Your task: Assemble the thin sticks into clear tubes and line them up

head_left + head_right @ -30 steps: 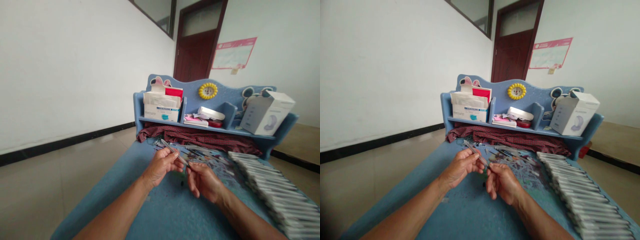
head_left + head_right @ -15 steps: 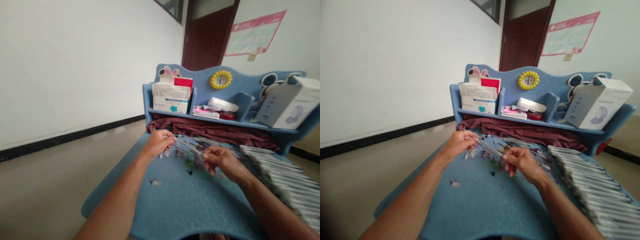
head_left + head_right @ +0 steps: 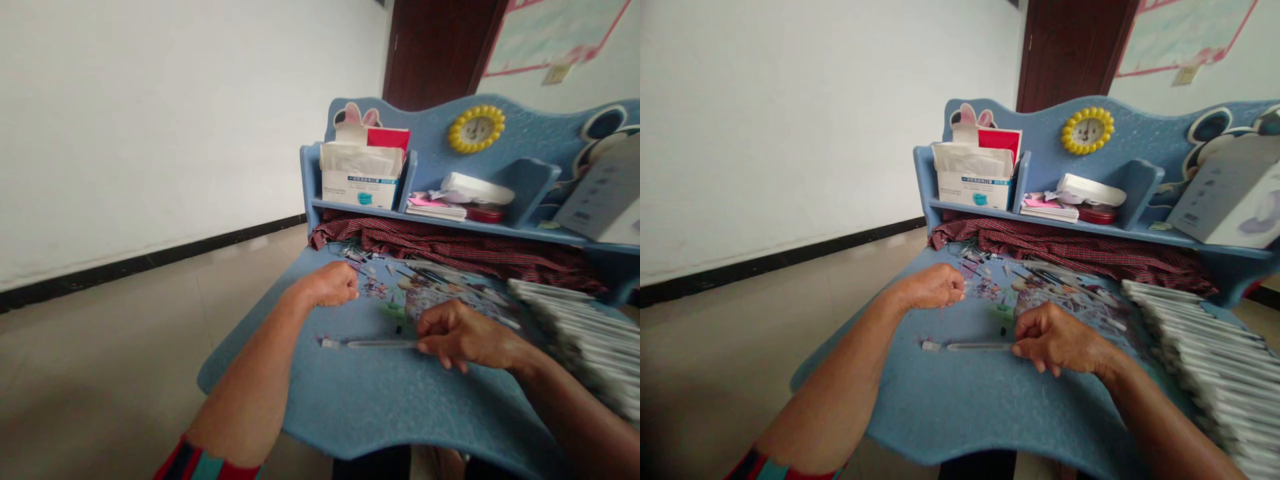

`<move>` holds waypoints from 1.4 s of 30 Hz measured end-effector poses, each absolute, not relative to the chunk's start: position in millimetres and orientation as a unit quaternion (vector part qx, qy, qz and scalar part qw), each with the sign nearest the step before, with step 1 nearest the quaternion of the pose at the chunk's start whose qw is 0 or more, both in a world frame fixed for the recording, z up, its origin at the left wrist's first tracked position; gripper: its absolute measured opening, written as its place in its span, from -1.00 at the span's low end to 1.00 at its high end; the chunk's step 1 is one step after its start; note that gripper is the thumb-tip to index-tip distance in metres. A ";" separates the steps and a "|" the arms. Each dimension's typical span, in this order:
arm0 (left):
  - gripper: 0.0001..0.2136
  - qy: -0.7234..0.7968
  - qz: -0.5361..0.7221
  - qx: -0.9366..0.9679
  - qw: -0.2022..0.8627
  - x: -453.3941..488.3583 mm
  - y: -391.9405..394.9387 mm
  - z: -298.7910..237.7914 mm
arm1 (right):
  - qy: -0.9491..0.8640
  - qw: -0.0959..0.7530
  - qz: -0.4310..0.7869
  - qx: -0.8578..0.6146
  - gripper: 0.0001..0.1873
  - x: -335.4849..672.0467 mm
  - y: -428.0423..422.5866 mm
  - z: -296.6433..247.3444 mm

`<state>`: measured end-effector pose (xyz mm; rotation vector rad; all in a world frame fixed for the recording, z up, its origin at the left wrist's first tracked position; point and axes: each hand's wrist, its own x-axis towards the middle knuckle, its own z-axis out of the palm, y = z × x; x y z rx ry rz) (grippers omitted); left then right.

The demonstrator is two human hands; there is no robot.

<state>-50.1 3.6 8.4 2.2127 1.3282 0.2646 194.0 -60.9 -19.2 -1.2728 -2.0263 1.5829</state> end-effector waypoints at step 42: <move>-0.80 0.499 0.053 0.803 0.320 -104.5 -50.3 2.6 | -0.675 0.250 0.586 -0.372 -0.83 166.8 -49.9 -33.1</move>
